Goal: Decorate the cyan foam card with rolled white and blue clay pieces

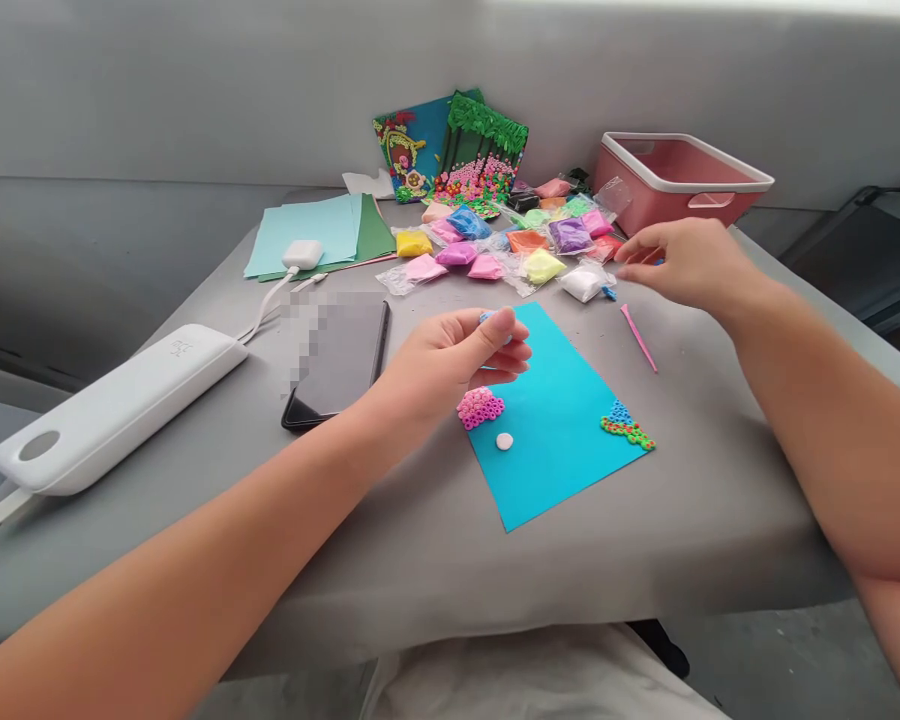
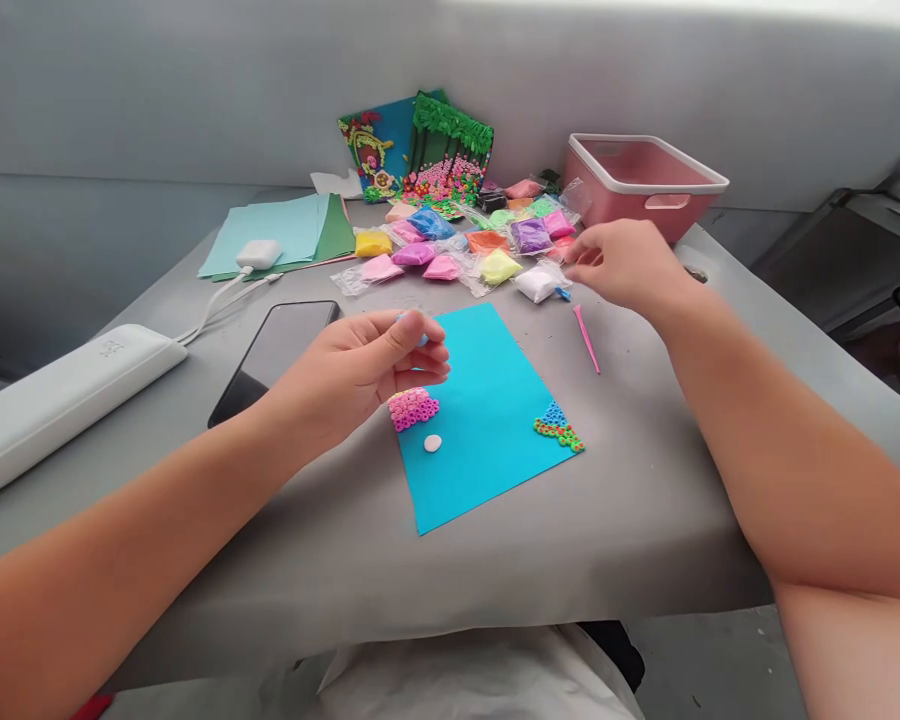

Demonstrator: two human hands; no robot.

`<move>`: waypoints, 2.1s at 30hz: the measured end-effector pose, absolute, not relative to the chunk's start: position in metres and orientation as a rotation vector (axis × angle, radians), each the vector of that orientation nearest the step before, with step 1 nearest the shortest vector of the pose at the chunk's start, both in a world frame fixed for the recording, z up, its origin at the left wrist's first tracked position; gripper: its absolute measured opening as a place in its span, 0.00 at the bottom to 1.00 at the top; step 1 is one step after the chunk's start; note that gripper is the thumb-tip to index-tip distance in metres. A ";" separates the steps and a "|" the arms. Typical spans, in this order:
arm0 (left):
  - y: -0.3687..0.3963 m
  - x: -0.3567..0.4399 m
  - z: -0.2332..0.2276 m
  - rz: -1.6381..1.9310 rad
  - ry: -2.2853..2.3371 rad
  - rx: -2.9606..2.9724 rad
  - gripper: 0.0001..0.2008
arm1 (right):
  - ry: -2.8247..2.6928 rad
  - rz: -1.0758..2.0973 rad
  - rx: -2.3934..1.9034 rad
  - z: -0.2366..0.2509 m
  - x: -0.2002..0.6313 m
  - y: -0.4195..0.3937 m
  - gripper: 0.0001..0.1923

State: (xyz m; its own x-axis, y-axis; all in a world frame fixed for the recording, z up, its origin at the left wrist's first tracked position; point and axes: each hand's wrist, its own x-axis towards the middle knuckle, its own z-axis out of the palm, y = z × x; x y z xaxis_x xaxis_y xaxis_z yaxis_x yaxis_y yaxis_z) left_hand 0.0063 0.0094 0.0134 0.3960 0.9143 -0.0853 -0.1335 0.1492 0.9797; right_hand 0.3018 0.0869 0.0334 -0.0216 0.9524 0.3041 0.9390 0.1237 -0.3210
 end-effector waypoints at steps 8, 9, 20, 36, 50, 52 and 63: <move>0.008 0.003 0.022 0.808 0.743 1.049 0.27 | -2.042 0.133 -1.986 0.019 0.305 0.098 0.07; 0.008 0.003 0.022 0.796 0.724 1.024 0.30 | -2.009 0.089 -1.995 0.019 0.307 0.099 0.07; 0.016 -0.002 0.012 0.867 0.825 1.094 0.15 | -1.945 -0.202 -1.802 0.014 0.310 0.105 0.13; 0.005 0.005 0.025 0.880 0.798 0.805 0.19 | -2.124 0.081 -0.857 0.021 0.228 0.029 0.24; 0.018 -0.003 0.038 0.903 0.743 0.566 0.26 | -2.414 0.180 -1.250 0.034 0.225 0.104 0.13; 0.018 -0.005 0.039 0.901 0.715 0.567 0.26 | -2.544 0.161 -1.336 0.052 0.216 0.138 0.14; 0.017 -0.009 0.039 0.909 0.641 0.716 0.36 | -2.981 0.064 -1.696 0.065 0.164 0.239 0.19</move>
